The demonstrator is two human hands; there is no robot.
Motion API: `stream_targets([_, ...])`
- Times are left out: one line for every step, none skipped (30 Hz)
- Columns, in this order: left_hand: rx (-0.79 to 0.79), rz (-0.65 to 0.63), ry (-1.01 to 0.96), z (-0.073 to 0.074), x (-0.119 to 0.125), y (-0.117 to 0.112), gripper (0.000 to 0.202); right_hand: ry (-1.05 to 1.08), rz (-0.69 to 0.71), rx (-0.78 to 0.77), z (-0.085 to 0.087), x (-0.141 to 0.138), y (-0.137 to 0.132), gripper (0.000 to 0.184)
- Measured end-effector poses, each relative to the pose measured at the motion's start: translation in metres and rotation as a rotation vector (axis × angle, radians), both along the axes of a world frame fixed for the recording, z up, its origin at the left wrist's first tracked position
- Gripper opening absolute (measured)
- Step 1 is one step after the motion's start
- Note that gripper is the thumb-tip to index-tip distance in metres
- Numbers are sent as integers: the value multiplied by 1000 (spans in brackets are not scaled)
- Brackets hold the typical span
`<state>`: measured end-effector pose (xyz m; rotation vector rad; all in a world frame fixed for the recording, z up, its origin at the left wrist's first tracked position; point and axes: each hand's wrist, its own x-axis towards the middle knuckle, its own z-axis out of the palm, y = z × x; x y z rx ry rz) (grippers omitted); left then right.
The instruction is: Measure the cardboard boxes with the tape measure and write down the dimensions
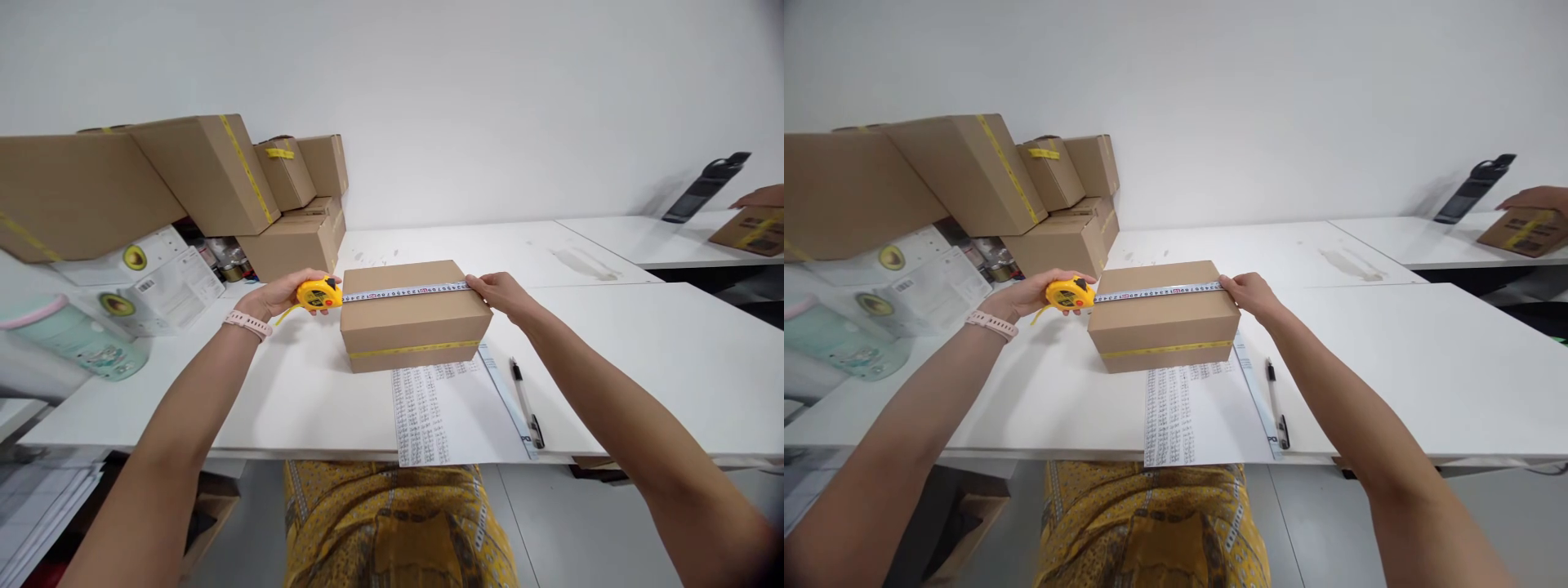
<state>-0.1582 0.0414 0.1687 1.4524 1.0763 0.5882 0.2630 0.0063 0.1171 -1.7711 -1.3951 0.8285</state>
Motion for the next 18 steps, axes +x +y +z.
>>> stream_targets([2,0,10,0,0,-1,57,-28,-9,6,1,-1,1,45])
stream_targets([5,2,18,1,0,-2,58,-49,-16,11,2,-3,1,46])
stream_targets([8,6,21,1,1,-4,58,-65,-20,14,3,-5,2,46])
stream_targets([10,12,20,1,1,-5,59,-80,-24,18,3,-6,3,45])
stream_targets([12,18,17,2,2,-5,59,-97,-28,23,3,-8,4,44])
stream_targets([15,25,14,3,2,-6,59,-121,-31,27,3,-8,5,42])
stream_targets([21,27,12,5,2,-6,59,-155,-34,29,4,-9,6,40])
stream_targets([32,23,13,8,2,-6,58,-199,-37,28,4,-8,7,39])
stream_targets([46,12,17,12,2,-8,58,-246,-39,29,5,-7,8,39])
stream_targets([58,-5,23,16,2,-11,57,-282,-42,35,6,-5,10,38])
stream_targets([66,-25,26,20,3,-16,58,-295,-45,55,8,-3,11,38])
stream_targets([62,-46,24,22,6,-25,59,-276,-50,89,11,-1,13,37])
stream_targets([37,-73,14,23,10,-37,61,-231,-57,140,15,1,15,36])
stream_targets([-5,-101,-8,21,16,-52,64,-172,-64,202,20,1,17,35])
stream_targets([-67,-130,-50,15,25,-71,68,-116,-65,264,25,0,21,34])
stream_targets([-157,-180,-106,7,36,-92,71,-75,-50,315,31,-4,25,33])
stream_targets([-248,-216,-172,-3,50,-115,69,-54,-14,351,38,-10,30,33])
stream_targets([-313,-225,-239,-14,66,-138,64,-51,48,370,44,-19,37,32])
